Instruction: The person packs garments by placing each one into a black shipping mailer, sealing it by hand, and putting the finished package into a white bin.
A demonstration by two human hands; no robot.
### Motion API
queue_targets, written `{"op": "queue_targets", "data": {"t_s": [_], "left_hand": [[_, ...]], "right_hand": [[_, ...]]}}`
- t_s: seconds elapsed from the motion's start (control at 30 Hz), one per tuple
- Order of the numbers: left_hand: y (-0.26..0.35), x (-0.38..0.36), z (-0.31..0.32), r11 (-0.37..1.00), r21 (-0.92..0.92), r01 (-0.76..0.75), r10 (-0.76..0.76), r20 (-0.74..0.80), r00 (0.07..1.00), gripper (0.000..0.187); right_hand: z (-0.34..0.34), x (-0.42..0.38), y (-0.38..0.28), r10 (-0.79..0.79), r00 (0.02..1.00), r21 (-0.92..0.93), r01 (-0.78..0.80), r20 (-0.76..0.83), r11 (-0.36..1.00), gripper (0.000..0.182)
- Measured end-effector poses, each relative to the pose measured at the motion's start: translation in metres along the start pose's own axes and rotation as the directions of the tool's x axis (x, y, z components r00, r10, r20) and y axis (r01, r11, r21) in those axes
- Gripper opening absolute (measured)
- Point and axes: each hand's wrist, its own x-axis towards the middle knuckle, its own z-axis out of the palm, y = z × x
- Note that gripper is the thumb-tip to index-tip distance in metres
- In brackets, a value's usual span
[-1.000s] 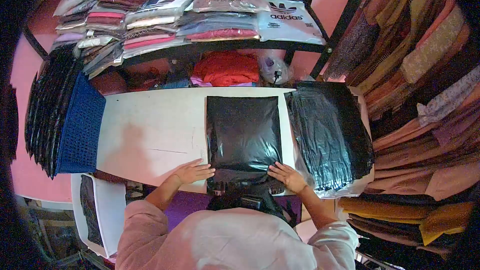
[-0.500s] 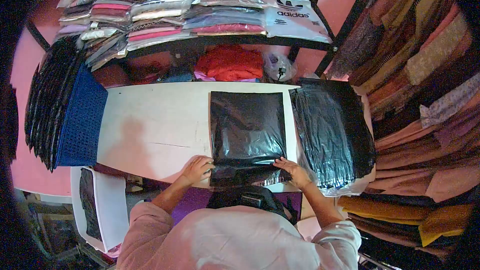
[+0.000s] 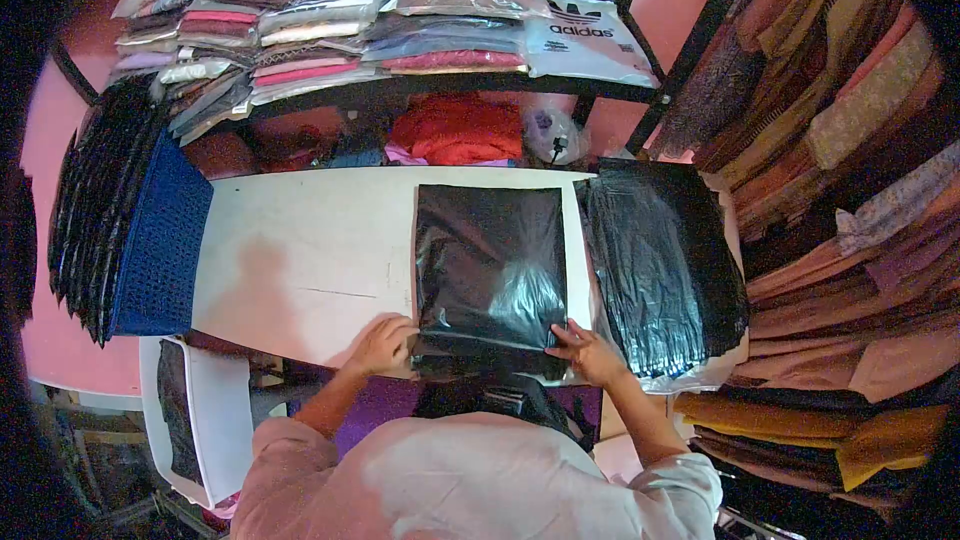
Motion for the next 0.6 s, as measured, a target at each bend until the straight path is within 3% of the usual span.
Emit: {"op": "queue_targets", "data": {"t_s": [0.03, 0.07, 0.1, 0.13, 0.2, 0.27, 0.33, 0.37, 0.4, 0.47, 0.5, 0.53, 0.6], "left_hand": [[0.004, -0.008, 0.011, 0.943, -0.158, 0.293, -0.309, -0.088, 0.947, 0.022], [0.004, -0.013, 0.022, 0.778, -0.330, 0.534, -0.595, -0.119, 0.795, 0.022], [0.004, -0.005, 0.028, 0.818, -0.278, 0.504, -0.571, -0.275, 0.774, 0.018], [0.008, 0.004, 0.027, 0.817, -0.278, 0.506, -0.572, -0.269, 0.775, 0.018], [0.016, 0.021, 0.025, 0.599, -0.196, 0.776, -0.787, 0.030, 0.616, 0.021], [0.008, 0.023, 0.040, 0.547, -0.282, 0.788, -0.820, 0.009, 0.572, 0.023], [0.000, 0.029, 0.044, 0.525, -0.566, 0.635, -0.815, -0.120, 0.567, 0.020], [-0.001, 0.026, 0.043, 0.512, -0.625, 0.589, -0.825, -0.167, 0.539, 0.018], [0.005, 0.026, 0.034, 0.509, -0.626, 0.591, -0.826, -0.164, 0.539, 0.018], [0.008, 0.017, 0.019, 0.621, -0.411, 0.667, -0.750, -0.065, 0.658, 0.017], [0.004, 0.008, 0.018, 0.686, -0.325, 0.651, -0.677, 0.046, 0.735, 0.009], [0.003, 0.002, 0.020, 0.687, -0.325, 0.650, -0.675, 0.047, 0.737, 0.009], [0.004, -0.002, 0.018, 0.798, -0.056, 0.599, -0.600, -0.154, 0.785, 0.020]], "right_hand": [[0.008, 0.001, 0.000, -0.003, 0.999, -0.087, -0.001, -0.052, 0.996, 0.054], [0.014, 0.001, 0.003, -0.001, 0.999, -0.084, -0.003, -0.054, 0.996, 0.054], [0.016, 0.001, 0.003, 0.013, 0.998, -0.090, -0.018, -0.053, 0.996, 0.054], [0.018, 0.001, 0.003, 0.028, 0.998, -0.096, -0.033, -0.052, 0.995, 0.054], [0.020, 0.002, 0.002, 0.016, 0.996, -0.091, -0.025, -0.090, 0.996, 0.052], [0.018, 0.004, 0.005, -0.001, 0.992, -0.093, -0.011, -0.130, 0.996, 0.050], [0.010, 0.006, 0.005, -0.048, 0.948, -0.045, 0.036, -0.314, 0.998, 0.045], [0.006, 0.002, 0.003, -0.017, 0.888, 0.030, 0.034, -0.459, 0.999, 0.039], [0.009, 0.001, 0.005, -0.015, 0.889, 0.032, 0.033, -0.457, 0.999, 0.039], [0.018, -0.004, 0.007, -0.086, 0.928, 0.042, 0.108, -0.363, 0.993, 0.036], [0.018, -0.010, 0.004, -0.088, 0.976, -0.058, 0.078, -0.197, 0.995, 0.039], [0.025, -0.012, 0.005, -0.086, 0.976, -0.058, 0.075, -0.198, 0.995, 0.039], [0.032, -0.011, 0.005, -0.088, 0.966, -0.004, 0.090, -0.245, 0.996, 0.047]]}}
